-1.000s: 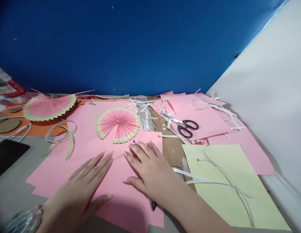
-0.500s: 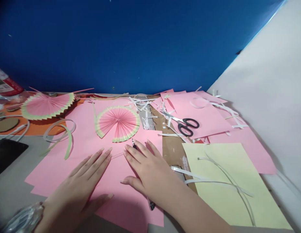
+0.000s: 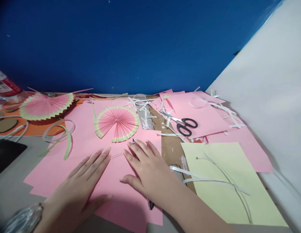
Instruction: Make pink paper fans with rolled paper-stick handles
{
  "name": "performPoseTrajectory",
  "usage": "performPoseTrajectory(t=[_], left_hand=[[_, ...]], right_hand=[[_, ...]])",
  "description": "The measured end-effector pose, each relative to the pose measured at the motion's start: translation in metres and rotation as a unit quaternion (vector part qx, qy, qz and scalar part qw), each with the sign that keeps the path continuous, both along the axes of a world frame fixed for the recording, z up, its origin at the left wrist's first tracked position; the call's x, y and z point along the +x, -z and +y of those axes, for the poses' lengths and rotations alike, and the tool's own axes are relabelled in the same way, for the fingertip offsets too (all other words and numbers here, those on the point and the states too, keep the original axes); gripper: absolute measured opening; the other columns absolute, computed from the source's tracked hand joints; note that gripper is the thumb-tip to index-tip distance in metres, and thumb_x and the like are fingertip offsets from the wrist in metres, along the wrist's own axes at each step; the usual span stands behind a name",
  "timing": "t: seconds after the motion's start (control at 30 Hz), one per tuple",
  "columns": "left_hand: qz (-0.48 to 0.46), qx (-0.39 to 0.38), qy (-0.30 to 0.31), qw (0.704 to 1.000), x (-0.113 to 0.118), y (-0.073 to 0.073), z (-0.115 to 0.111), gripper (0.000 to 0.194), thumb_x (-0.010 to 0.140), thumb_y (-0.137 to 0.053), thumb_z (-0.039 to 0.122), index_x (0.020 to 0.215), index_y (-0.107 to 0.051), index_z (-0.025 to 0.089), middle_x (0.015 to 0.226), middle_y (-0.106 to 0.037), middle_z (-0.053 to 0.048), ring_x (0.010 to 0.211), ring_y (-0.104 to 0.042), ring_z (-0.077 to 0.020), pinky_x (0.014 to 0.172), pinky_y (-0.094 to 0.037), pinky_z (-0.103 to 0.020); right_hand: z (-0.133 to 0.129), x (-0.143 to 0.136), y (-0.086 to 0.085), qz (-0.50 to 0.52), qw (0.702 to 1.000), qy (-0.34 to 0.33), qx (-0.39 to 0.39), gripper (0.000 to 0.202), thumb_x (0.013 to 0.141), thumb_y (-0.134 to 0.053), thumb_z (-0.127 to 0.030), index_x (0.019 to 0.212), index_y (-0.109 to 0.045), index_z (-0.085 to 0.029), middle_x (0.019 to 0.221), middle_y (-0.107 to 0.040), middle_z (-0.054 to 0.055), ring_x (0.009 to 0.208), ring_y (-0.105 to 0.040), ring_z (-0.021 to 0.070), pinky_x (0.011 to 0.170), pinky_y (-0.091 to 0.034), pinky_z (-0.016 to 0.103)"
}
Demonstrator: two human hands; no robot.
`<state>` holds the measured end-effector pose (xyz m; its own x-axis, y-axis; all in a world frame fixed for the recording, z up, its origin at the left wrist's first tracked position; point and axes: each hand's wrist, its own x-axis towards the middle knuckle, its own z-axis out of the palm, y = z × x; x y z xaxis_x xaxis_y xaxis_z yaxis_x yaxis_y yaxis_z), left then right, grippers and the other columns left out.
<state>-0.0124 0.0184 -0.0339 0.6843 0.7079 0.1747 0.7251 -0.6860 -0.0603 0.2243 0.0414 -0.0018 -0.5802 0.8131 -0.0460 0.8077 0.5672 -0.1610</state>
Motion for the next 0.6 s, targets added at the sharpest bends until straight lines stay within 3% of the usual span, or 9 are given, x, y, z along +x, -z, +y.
performPoseTrajectory(t=[0.6], left_hand=[[0.003,-0.008,-0.007,1.000,0.0000,0.0008,-0.0010,0.079,0.087,-0.045,0.055,0.145,-0.024,0.005,0.153,-0.027,-0.012,0.141,-0.020,-0.0270,0.108,-0.020,-0.040]], right_hand=[[-0.0004,-0.0002,0.0011,0.006,1.000,-0.005,0.013,0.058,0.092,-0.036,-0.057,0.135,-0.047,-0.020,0.146,-0.041,0.007,0.134,-0.032,0.0275,0.110,-0.027,0.051]])
